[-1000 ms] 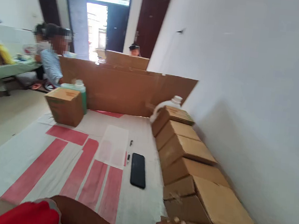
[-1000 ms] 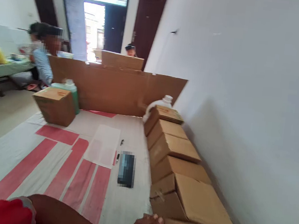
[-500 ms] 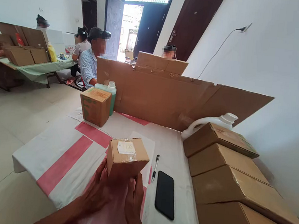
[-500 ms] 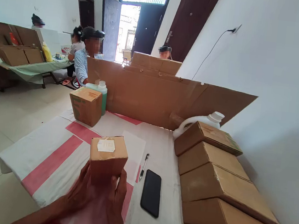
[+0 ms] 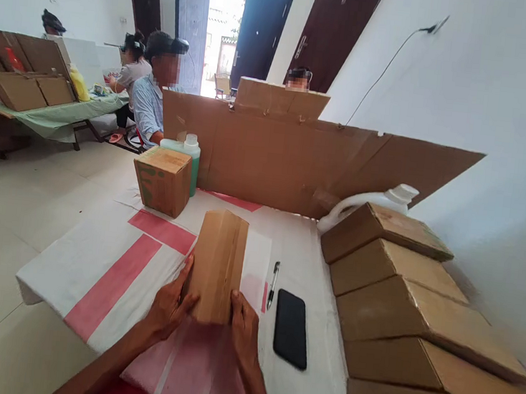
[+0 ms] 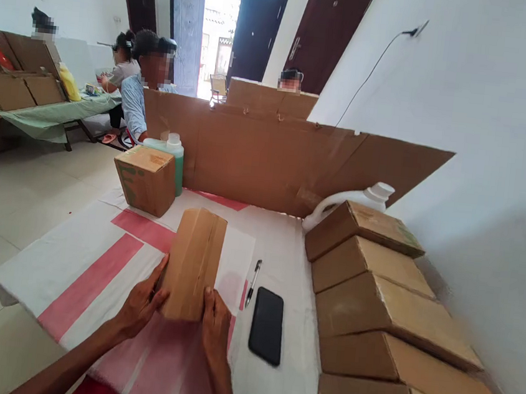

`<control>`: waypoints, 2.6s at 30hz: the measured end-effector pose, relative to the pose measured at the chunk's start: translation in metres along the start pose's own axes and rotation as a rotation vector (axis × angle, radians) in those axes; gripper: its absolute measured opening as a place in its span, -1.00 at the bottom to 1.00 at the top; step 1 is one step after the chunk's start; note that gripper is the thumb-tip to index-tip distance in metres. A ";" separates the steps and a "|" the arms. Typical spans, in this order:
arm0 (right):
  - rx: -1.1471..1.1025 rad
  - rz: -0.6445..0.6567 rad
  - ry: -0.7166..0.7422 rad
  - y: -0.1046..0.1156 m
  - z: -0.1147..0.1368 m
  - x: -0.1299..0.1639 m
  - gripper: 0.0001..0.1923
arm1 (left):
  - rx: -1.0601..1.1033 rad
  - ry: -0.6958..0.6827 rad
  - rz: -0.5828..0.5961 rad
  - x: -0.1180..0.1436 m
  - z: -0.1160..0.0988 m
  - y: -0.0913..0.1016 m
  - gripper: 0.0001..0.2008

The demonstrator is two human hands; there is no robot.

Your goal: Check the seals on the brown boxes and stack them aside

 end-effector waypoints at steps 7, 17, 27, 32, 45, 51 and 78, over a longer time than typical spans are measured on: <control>-0.083 0.047 -0.018 0.009 -0.002 0.001 -0.33 | 0.055 0.113 0.029 -0.002 0.008 0.004 -0.36; -0.072 0.048 -0.119 0.007 -0.022 -0.005 -0.09 | -0.354 0.126 -0.114 -0.057 -0.029 0.093 -0.65; -0.057 0.120 0.003 0.009 -0.030 -0.008 -0.27 | -0.553 -0.176 0.241 -0.094 -0.004 0.070 -0.07; -0.123 0.053 0.091 0.037 0.002 -0.017 -0.48 | -0.613 -0.188 0.215 -0.094 0.004 0.057 -0.01; -0.515 -0.132 -0.049 0.067 0.044 -0.041 -0.34 | -0.359 0.028 0.132 -0.094 -0.053 0.030 -0.40; -0.623 -0.023 -0.238 0.056 -0.007 -0.061 -0.31 | -0.338 0.250 0.122 -0.118 0.006 0.020 -0.48; -0.206 -0.096 -0.088 0.033 0.002 0.002 -0.41 | 0.076 0.112 0.095 -0.054 0.015 -0.034 -0.51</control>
Point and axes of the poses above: each hand's wrist, its own x-axis away from the middle knuckle, its own y-axis out of the back of the hand, z = x × y, the point moved 5 cm from there along -x, towards the middle knuckle, and after that the axes turned 13 degrees about z, right-handed, at the moved point
